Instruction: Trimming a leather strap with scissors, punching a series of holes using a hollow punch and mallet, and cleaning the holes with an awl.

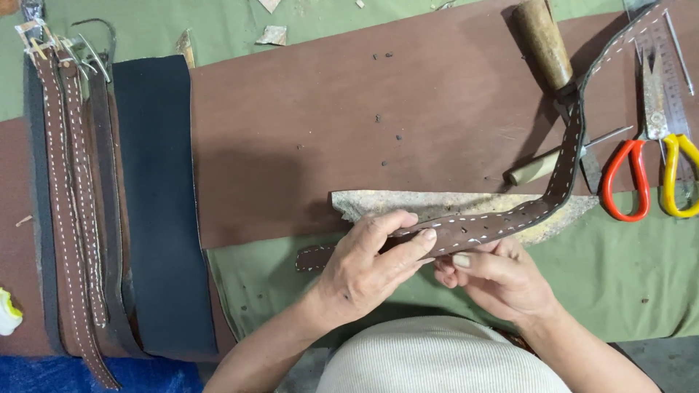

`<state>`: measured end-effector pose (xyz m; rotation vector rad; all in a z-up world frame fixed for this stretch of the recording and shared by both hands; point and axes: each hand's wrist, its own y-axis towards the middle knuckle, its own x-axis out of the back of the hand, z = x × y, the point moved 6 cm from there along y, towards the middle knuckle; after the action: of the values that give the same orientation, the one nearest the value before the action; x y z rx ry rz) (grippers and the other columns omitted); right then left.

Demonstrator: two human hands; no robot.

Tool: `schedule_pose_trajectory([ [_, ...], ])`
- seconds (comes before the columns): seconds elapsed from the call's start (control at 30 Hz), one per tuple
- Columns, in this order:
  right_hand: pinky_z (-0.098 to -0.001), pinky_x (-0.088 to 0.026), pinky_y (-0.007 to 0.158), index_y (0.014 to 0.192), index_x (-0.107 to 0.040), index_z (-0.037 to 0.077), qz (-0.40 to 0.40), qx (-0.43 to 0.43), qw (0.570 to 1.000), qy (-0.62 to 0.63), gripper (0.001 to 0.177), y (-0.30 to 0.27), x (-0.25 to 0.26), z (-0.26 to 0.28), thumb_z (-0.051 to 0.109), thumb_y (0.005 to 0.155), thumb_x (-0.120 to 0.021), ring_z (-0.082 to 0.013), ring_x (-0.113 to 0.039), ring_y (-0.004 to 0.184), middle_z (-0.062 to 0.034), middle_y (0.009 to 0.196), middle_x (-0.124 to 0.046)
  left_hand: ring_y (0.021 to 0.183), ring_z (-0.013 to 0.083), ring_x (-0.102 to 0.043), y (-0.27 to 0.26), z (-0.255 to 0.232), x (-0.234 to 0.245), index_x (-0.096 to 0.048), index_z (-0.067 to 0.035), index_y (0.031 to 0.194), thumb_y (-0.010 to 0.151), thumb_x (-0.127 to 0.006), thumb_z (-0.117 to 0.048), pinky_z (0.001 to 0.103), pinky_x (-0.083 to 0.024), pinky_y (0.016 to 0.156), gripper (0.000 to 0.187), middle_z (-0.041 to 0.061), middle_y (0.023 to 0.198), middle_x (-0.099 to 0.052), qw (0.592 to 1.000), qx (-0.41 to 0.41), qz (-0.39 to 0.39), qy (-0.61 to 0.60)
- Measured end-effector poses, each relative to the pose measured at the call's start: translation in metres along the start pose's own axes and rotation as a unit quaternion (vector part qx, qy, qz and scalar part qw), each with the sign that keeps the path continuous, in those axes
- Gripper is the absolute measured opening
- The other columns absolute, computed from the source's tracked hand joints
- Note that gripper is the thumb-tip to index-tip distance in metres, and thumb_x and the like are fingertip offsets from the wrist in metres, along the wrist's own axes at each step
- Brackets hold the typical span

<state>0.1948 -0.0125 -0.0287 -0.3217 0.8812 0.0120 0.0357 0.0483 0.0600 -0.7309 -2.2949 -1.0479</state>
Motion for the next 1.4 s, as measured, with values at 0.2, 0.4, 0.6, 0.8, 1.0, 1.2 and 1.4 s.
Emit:
schedule_pose_trajectory([
  [0.2,-0.0365,-0.051,0.056,0.052,-0.063,0.002,-0.101,-0.058,0.993,0.035,0.038,0.0,0.028,-0.015,-0.005,0.087,-0.073,-0.0285,-0.063,0.062,-0.0198,0.064,-0.066,0.105,0.0284,-0.067,-0.007,0.016,-0.01,-0.065,-0.009,0.131,0.088,-0.089,-0.026,0.041,-0.061,0.096,0.052,0.014,0.123,-0.057,0.996,0.068,0.032,-0.051],
  [0.4,-0.033,-0.051,0.055,0.094,-0.079,0.002,-0.148,-0.003,0.989,0.006,0.016,0.002,0.039,-0.029,-0.01,0.085,-0.072,-0.0217,-0.066,0.063,-0.0181,0.078,-0.076,0.087,0.0316,-0.076,-0.017,0.056,-0.021,-0.076,-0.004,0.106,0.087,-0.08,-0.017,0.042,-0.058,0.077,0.023,0.015,0.091,-0.077,0.901,0.321,0.073,-0.283],
  [0.6,-0.0322,-0.052,0.053,0.099,-0.078,0.002,-0.148,0.029,0.988,-0.028,0.018,0.006,0.045,-0.029,-0.008,0.086,-0.071,-0.0199,-0.063,0.061,-0.0161,0.083,-0.077,0.078,0.0199,-0.07,-0.009,0.057,-0.028,-0.076,-0.005,0.099,0.083,-0.079,-0.021,0.038,-0.055,0.07,0.022,0.014,0.08,-0.074,0.872,0.366,0.135,-0.296],
  [0.8,-0.0312,-0.052,0.053,0.105,-0.078,0.0,-0.144,0.068,0.985,-0.061,0.023,0.007,0.041,-0.022,-0.01,0.085,-0.072,-0.0166,-0.06,0.058,-0.0172,0.09,-0.078,0.068,0.016,-0.066,-0.003,0.061,-0.037,-0.076,-0.013,0.09,0.082,-0.075,-0.022,0.034,-0.055,0.064,0.012,0.007,0.071,-0.07,0.863,0.396,0.165,-0.268],
  [1.0,-0.0295,-0.053,0.053,0.103,-0.078,-0.001,-0.142,0.095,0.982,-0.075,0.023,0.011,0.034,-0.019,-0.012,0.084,-0.073,-0.0157,-0.061,0.059,-0.017,0.085,-0.075,0.063,0.0159,-0.064,0.007,0.066,-0.042,-0.072,-0.014,0.082,0.078,-0.072,-0.021,0.031,-0.053,0.061,0.008,0.005,0.064,-0.065,0.873,0.387,0.179,-0.238],
  [1.2,-0.0281,-0.057,0.051,0.086,-0.076,-0.002,-0.139,0.069,0.961,-0.23,0.004,-0.003,0.061,-0.022,-0.001,0.085,-0.08,-0.0123,-0.065,0.06,-0.0113,0.067,-0.073,0.071,0.0325,-0.07,0.046,0.043,-0.005,-0.073,-0.013,0.086,0.082,-0.063,-0.021,0.041,-0.054,0.063,0.014,0.011,0.074,-0.068,0.907,0.334,0.235,-0.101],
  [1.4,-0.0432,-0.051,0.083,0.112,-0.079,0.016,-0.176,0.323,0.533,-0.762,0.023,-0.01,0.068,0.087,0.002,0.095,-0.073,-0.0335,-0.063,0.097,-0.0102,0.111,-0.069,0.073,0.01,-0.063,0.021,0.081,0.01,-0.078,-0.014,0.092,0.079,-0.072,-0.014,0.028,-0.054,0.065,0.014,0.003,0.075,-0.071,0.888,0.384,0.182,-0.176],
])
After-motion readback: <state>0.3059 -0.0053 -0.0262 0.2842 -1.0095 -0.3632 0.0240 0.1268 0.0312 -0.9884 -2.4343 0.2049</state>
